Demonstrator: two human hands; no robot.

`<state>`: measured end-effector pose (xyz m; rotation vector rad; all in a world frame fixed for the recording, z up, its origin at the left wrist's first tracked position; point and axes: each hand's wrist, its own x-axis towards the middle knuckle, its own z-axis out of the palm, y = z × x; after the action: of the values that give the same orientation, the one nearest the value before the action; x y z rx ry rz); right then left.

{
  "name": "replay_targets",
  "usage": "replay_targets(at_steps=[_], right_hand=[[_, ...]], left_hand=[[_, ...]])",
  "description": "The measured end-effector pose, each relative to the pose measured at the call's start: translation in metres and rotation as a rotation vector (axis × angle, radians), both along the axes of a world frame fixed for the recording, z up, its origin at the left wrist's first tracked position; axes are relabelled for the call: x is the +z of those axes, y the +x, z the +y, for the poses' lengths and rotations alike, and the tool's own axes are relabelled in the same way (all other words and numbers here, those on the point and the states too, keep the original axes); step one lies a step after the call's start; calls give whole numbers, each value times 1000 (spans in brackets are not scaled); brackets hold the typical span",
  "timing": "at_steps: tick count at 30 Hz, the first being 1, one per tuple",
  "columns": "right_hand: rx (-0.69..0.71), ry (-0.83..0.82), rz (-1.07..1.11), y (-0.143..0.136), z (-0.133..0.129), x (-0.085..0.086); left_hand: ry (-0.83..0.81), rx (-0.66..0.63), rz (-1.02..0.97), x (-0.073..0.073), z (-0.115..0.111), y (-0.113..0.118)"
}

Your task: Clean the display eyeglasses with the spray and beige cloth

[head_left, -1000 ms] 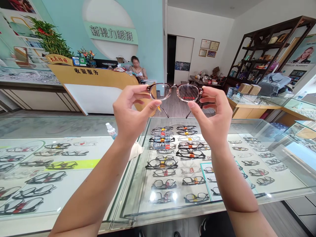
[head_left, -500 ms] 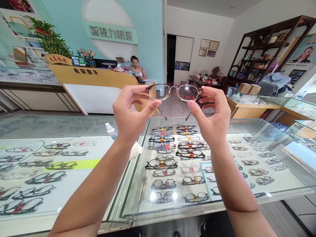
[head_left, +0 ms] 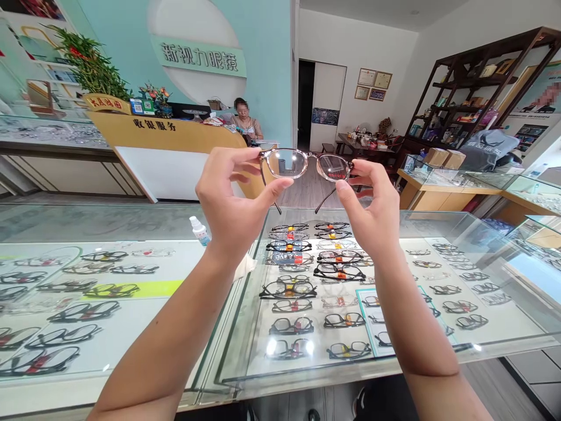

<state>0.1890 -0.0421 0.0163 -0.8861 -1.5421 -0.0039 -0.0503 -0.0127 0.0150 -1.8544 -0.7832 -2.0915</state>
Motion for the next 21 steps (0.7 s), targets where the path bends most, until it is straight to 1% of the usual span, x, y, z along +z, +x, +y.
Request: replay_targets(at_steps=[6, 9, 12, 15, 18, 21], right_hand=[[0, -15, -1, -1, 1, -1], [1, -13, -9, -1, 2, -1], [0, -12, -17, -1, 2, -1], [-4, -18, -21, -1, 2, 0], [-4, -18, -14, -2, 3, -1], [34, -10, 8, -1, 7, -3]], left_hand=[[21, 10, 32, 0, 0, 0], [36, 42, 40, 2, -1, 0], [89, 72, 59, 4, -2, 0], [130, 75, 80, 5, -3, 1], [120, 63, 74, 4, -3, 2], [61, 14, 39, 2, 1, 1]])
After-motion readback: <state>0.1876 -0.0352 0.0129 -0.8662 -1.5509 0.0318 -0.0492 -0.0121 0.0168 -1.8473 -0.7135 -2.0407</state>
